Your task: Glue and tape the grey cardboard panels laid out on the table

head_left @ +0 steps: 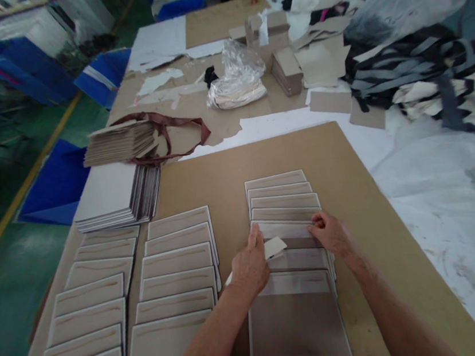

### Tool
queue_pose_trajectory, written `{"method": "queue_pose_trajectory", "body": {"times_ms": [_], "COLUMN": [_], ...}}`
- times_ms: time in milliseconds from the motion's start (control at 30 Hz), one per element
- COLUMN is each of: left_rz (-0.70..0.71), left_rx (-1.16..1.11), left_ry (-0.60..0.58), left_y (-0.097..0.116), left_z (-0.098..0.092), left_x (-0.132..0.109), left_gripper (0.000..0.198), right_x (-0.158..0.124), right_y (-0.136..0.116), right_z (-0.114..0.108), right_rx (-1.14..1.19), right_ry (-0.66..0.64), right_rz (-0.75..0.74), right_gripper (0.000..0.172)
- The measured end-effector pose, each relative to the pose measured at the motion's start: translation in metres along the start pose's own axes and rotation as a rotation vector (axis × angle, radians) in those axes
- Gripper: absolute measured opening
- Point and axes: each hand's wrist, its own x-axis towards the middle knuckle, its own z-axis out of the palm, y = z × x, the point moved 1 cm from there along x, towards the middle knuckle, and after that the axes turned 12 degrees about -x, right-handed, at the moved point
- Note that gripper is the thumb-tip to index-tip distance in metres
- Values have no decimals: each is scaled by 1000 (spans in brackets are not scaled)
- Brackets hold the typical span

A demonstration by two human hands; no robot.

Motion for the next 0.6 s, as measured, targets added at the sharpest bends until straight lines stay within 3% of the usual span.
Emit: {"method": "queue_pose_trajectory", "body": {"times_ms": [367, 600], "left_rz": [-32, -30], "left_rx": [71, 57], "left_ry": [-38, -88], "left_y": [8, 8], "left_z": [6, 0], "left_x": [1, 3], "left_gripper": [89, 93], "right_x": [5, 8], "right_y": [-9, -14], "right_z": [-10, -14], "right_rx": [-129, -174], "right_ry": [-33, -71], "right_rz": [44, 46], "right_gripper": [15, 15]}}
